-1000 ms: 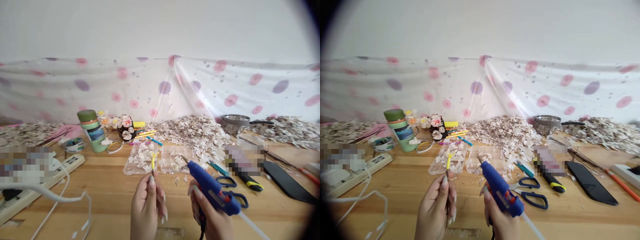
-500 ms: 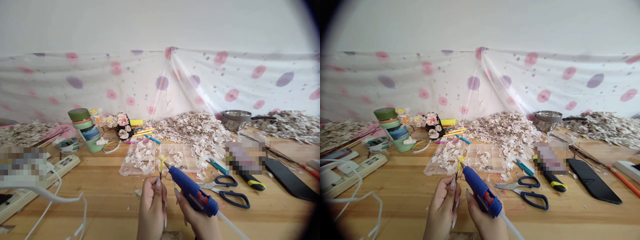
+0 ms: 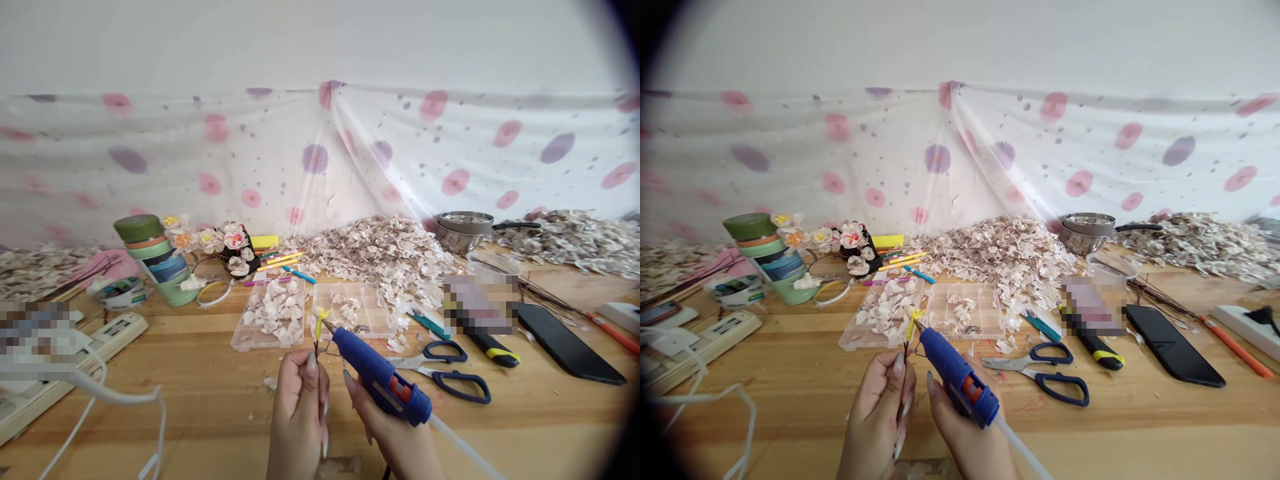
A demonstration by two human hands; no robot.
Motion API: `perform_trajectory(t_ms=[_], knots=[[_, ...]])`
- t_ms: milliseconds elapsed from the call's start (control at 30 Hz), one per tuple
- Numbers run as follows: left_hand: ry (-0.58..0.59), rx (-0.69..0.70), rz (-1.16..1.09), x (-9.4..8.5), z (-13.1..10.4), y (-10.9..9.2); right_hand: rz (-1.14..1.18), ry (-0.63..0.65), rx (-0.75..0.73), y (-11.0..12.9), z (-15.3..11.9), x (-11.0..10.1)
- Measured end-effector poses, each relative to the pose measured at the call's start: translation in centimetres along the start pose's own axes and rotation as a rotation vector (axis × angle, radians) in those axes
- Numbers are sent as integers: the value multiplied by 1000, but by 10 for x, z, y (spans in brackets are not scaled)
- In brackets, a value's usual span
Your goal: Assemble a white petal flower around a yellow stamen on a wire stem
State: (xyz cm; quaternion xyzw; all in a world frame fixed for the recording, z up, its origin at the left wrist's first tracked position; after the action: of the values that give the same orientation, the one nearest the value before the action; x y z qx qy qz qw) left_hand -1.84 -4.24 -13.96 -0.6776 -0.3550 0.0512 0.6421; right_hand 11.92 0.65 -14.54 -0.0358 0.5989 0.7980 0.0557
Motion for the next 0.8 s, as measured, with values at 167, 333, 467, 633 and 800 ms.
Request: perform_trajectory(t_ms=[167, 333, 467, 633, 800], knots=[[-4, 2, -11, 0, 0, 0, 7, 44, -4, 1, 1, 4], [-4, -5, -10, 1, -1, 0, 20, 59, -23, 8, 3, 4], [1, -10, -5, 1, -1, 0, 13, 60, -34, 10, 3, 2], [-1, -9, -27, 2, -3, -1, -12, 67, -67, 13, 3, 1], [10, -27, -45, -1, -1, 1, -76, 90, -74, 17, 2, 1]])
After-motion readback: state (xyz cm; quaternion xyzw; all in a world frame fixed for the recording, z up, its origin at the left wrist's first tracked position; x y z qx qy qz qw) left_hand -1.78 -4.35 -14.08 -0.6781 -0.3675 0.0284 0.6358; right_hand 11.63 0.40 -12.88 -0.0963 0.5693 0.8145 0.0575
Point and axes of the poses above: each hand's wrist, its own z-axis towards the middle knuckle, its own x-axis out of the palm, y = z × x, the point moved 7 cm from there along z, towards the middle knuckle, and after that the axes turned 5 degrees about -x, right-handed, at the moved point
